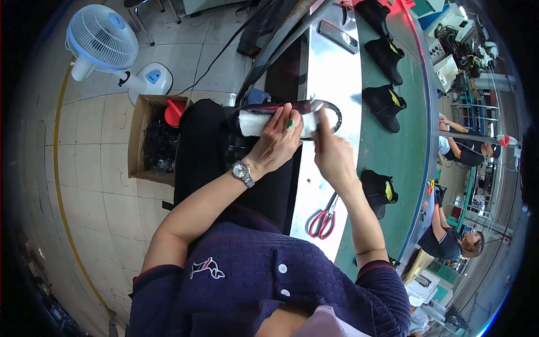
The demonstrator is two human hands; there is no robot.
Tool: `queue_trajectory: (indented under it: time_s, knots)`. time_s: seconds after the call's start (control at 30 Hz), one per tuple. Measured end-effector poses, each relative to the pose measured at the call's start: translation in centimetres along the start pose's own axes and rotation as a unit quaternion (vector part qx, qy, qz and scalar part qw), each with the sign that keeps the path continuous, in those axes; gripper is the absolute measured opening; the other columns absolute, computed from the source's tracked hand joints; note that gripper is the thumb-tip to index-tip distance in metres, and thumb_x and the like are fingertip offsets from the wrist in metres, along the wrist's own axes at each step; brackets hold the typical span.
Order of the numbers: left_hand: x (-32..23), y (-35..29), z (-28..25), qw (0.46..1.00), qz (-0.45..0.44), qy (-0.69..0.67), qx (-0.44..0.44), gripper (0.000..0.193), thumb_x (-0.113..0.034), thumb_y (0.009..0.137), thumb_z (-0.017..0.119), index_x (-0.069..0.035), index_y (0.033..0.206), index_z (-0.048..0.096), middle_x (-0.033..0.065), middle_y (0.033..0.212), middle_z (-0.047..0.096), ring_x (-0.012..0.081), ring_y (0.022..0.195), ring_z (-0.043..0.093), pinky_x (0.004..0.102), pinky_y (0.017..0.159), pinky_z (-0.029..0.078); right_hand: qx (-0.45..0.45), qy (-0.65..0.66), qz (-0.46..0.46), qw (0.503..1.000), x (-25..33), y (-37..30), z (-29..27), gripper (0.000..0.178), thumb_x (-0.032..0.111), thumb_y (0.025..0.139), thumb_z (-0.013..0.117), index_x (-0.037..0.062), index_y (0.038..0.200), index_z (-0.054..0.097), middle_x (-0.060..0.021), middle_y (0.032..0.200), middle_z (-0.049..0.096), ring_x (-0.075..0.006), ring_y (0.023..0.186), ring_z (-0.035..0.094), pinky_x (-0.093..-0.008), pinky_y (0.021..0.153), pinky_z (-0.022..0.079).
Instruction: Hand-lasting a shoe upper onto a last using pincers and a hammer.
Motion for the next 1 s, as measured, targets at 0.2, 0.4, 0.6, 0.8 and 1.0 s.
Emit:
queue_trajectory:
  time_s: [0.2,0.4,0.6,0.8,1.0]
  knots:
    - [1.3,0.3,-3.6,0.982,-0.061,0.104,0.143,0.046,-0.002,0.084,0.052,0.014,0.127,0.046,0.026,0.116,0.055,0.0376,0.12,0.048,0.0422,0.108,0.037,0.0,-0.002,-0.057,0.998,1.6,0.7,-2.5,0.071,0.013,0.09,0.057,0.0149,0.151,0.021,-0.0205,0.063,0.062,-0.0387,0.057,0.063,-0.0485,0.056,0.048]
    - [0.5,-0.8,-3.0,0.989,-0.021,0.121,0.083,0.046,0.0,0.083,0.053,0.014,0.126,0.047,0.0303,0.131,0.049,0.0409,0.122,0.049,0.0425,0.108,0.038,0.016,-0.011,-0.037,0.999,2.0,0.0,1.2,0.074,0.013,0.09,0.056,0.0131,0.152,0.015,-0.0208,0.061,0.062,-0.0406,0.055,0.062,-0.0497,0.052,0.047]
    - [1.0,-1.1,-3.3,0.992,-0.017,0.126,0.009,0.04,-0.007,0.083,0.059,0.013,0.118,0.056,0.0281,0.127,0.052,0.037,0.122,0.051,0.0399,0.108,0.038,-0.068,0.046,-0.018,0.996,4.0,-0.2,-1.1,0.072,0.014,0.091,0.055,0.0131,0.152,0.016,-0.02,0.061,0.062,-0.0406,0.055,0.062,-0.0495,0.053,0.048]
    - [3.5,-0.3,-7.6,0.985,-0.153,-0.028,0.081,0.07,-0.013,0.067,0.079,0.005,0.127,0.048,0.0207,0.132,0.047,0.0371,0.119,0.049,0.0435,0.105,0.039,0.018,0.013,-0.08,0.997,5.0,0.8,-0.9,0.072,0.01,0.09,0.054,0.0095,0.151,0.014,-0.0208,0.062,0.062,-0.0415,0.057,0.062,-0.0504,0.055,0.048]
    - [4.7,-1.1,-6.9,0.988,-0.105,-0.006,0.113,0.061,-0.012,0.071,0.076,0.009,0.123,0.053,0.0243,0.12,0.058,0.0365,0.116,0.052,0.0425,0.11,0.034,-0.006,0.048,-0.059,0.997,5.1,0.8,2.1,0.071,0.012,0.091,0.055,0.0082,0.15,0.017,-0.0227,0.061,0.061,-0.0423,0.056,0.062,-0.0508,0.053,0.047]
Point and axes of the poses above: each hand's wrist, its own y-axis towards the middle knuckle, its own z-axis out of the palm, x = y × z, the point moved 5 cm from there along y, towards the middle knuckle
